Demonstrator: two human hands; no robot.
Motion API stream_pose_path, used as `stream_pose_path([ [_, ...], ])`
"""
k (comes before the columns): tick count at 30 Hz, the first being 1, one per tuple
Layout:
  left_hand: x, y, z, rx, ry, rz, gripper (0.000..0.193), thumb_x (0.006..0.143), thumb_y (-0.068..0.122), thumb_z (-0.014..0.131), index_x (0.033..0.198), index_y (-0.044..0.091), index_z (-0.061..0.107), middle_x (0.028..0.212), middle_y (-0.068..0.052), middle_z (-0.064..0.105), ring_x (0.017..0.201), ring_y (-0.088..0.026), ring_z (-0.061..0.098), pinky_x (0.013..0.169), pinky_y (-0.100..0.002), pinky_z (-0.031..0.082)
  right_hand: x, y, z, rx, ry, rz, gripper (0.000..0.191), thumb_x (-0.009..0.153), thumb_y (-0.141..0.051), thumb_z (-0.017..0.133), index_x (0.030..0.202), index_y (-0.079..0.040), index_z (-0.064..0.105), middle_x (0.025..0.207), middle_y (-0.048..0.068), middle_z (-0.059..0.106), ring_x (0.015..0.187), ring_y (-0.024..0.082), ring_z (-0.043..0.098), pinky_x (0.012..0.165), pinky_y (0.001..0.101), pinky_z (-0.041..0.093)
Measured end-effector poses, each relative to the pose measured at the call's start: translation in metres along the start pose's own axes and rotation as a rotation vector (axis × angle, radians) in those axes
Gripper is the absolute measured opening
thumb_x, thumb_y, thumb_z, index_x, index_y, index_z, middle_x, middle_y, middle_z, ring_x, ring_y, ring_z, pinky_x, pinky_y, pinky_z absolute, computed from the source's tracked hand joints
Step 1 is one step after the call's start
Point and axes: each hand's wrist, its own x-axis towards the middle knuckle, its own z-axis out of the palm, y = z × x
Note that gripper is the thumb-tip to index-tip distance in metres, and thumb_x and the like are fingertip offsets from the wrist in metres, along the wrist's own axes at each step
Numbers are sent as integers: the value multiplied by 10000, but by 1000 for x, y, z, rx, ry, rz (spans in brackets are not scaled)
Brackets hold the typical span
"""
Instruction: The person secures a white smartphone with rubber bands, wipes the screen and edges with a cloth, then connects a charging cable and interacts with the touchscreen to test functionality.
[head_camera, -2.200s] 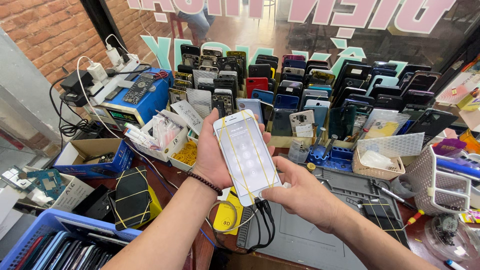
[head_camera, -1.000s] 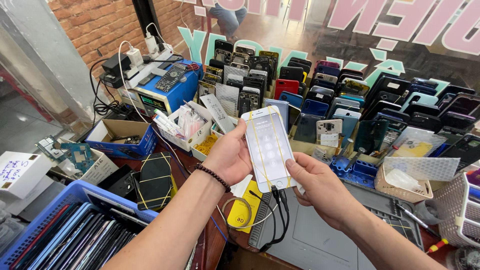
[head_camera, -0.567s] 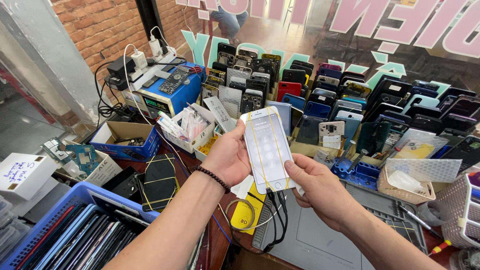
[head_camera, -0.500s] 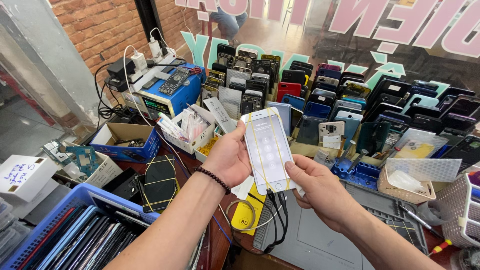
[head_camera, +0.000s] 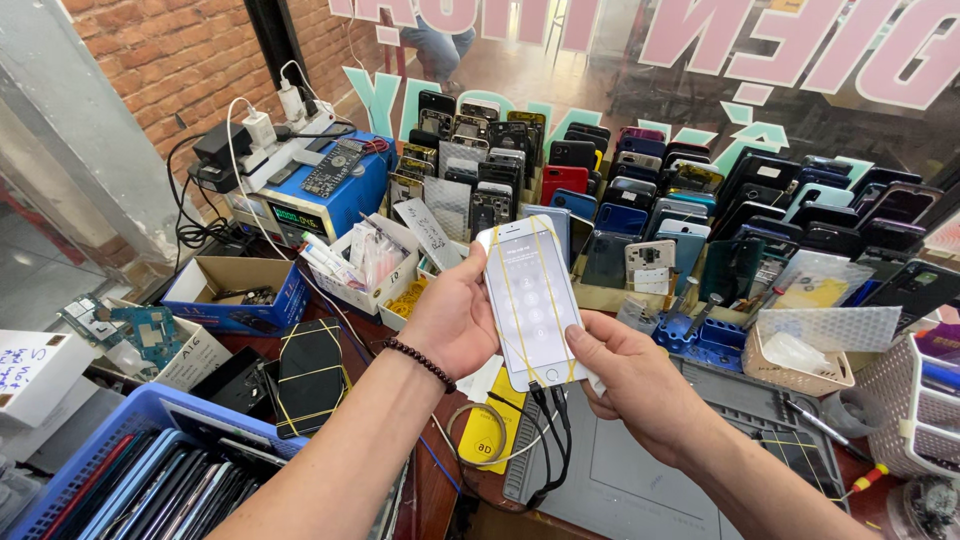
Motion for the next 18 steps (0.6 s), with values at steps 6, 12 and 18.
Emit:
stream_pose_path([
  [6,1,-4,1,9,-13,8,531,1092,426,328,1404,41,516,1352,-147,631,1260,-289,612,1097,-484,474,-3,0,-1,-2,5,3,418,1006,-310,510,1339,-101,650,708,-37,510,478,67,258,453,267,211],
  [12,1,-6,6,17,-2,13,529,1090,424,326,1403,44,518,1344,-140,638,1256,-281,616,1090,-473,482,-5,-3,-2,-18,19,12,424,1008,-306,504,1348,-95,645,728,-37,537,492,67,271,463,267,225],
  [18,1,-7,10,17,16,27,532,1091,423,317,1402,39,514,1351,-138,636,1260,-272,618,1091,-457,489,-7,-4,-3,-26,27,10,418,1008,-311,512,1330,-92,664,707,-30,544,487,65,260,460,267,221],
])
